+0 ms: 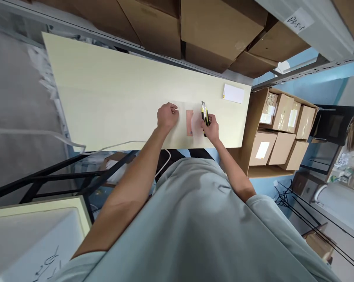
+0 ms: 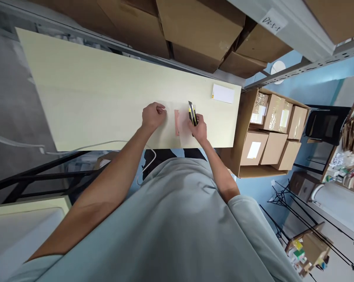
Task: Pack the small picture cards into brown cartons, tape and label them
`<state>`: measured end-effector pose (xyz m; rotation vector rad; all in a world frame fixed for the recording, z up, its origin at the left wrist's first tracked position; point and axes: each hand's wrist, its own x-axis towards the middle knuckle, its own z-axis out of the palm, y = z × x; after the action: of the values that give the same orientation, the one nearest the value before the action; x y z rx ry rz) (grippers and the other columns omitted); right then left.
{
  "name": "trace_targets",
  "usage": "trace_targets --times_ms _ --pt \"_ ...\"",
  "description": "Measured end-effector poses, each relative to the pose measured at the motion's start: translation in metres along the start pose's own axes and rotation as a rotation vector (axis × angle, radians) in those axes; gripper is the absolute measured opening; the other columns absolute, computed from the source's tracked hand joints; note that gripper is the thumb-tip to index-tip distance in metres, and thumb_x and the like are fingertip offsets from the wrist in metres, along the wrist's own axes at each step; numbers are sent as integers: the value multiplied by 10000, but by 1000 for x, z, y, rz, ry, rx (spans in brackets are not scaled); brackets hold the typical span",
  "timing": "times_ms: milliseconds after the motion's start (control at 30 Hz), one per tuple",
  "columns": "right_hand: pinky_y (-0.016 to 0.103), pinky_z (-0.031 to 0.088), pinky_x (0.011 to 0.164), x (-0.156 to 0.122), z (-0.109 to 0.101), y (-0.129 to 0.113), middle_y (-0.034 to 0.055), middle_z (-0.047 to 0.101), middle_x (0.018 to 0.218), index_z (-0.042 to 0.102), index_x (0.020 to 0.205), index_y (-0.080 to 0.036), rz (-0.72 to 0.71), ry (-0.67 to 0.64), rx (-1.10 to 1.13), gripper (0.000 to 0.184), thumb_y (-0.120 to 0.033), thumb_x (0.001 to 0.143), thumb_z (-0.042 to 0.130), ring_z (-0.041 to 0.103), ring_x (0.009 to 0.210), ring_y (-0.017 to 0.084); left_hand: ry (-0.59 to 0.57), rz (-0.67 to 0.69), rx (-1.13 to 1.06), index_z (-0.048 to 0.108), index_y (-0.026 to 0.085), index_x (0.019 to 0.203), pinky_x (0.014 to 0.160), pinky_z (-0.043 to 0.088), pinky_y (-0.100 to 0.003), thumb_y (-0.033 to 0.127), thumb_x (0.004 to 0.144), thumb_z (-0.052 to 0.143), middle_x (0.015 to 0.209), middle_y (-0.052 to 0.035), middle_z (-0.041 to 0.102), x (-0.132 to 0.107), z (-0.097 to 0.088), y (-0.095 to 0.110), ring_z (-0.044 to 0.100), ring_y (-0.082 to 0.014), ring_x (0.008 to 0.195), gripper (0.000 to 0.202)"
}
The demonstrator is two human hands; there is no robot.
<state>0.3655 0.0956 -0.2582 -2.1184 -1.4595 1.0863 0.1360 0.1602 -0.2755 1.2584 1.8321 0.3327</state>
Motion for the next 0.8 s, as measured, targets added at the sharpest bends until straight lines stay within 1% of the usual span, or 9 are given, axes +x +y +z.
trace_targets --times_ms 100,200,267,367,433,567,700,800 --pt "444 629 1016 -1 22 -14 123 744 1352 493 1418 -247 -29 -42 -49 440 -474 1061 614 763 1171 282 -42 -27 89 745 213 1056 1049 549 -423 290 955 632 1043 -91 784 14 -3 0 726 -295 1056 170" --pt "514 633 1044 3 39 -29 142 743 1370 475 1434 -234 -35 -76 -103 435 -440 1076 611 771 1185 322 -56 -62 156 745 214 1027 1101 531 -484 420 995 612 1087 -119 783 26 -4 -1 704 -344 1113 246" --pt "559 633 1058 6 46 -39 151 738 1389 457 1452 -232 -54 -96 -132 421 -413 1095 587 769 1199 336 -60 -78 168 752 211 1011 1118 526 -502 492 1005 598 1066 -134 783 33 -3 -1 695 -361 1123 320" --pt "598 625 1083 7 50 -56 177 709 1442 414 1502 -219 -58 -139 -238 423 -385 1130 529 752 1249 345 -67 -106 137 759 200 974 1120 533 -508 566 974 644 937 -126 768 41 -4 -1 698 -357 1062 383" --pt "590 628 1086 6 48 -69 190 685 1471 391 1526 -206 -52 -178 -327 427 -373 1147 495 736 1281 343 -82 -130 100 760 185 954 1122 534 -511 565 956 680 875 -121 749 44 -4 0 699 -347 1026 389" --pt "577 641 1059 4 46 -89 207 666 1464 374 1548 -175 -32 -221 -448 427 -334 1160 455 725 1282 354 -103 -157 32 770 158 993 1113 534 -516 517 967 693 860 -128 729 48 -4 0 694 -349 1039 368" --pt "552 638 1045 1 50 -99 227 664 1418 376 1547 -149 -1 -239 -536 410 -309 1173 425 741 1231 356 -87 -147 2 776 154 1046 1106 542 -526 541 955 708 846 -117 718 47 -3 0 694 -353 1044 403" --pt "508 638 1032 -5 55 -104 230 677 1364 380 1546 -142 -7 -243 -583 392 -289 1183 400 747 1218 347 -86 -178 33 769 147 1059 1126 529 -540 547 959 712 889 -130 730 47 -3 2 693 -362 1075 416"
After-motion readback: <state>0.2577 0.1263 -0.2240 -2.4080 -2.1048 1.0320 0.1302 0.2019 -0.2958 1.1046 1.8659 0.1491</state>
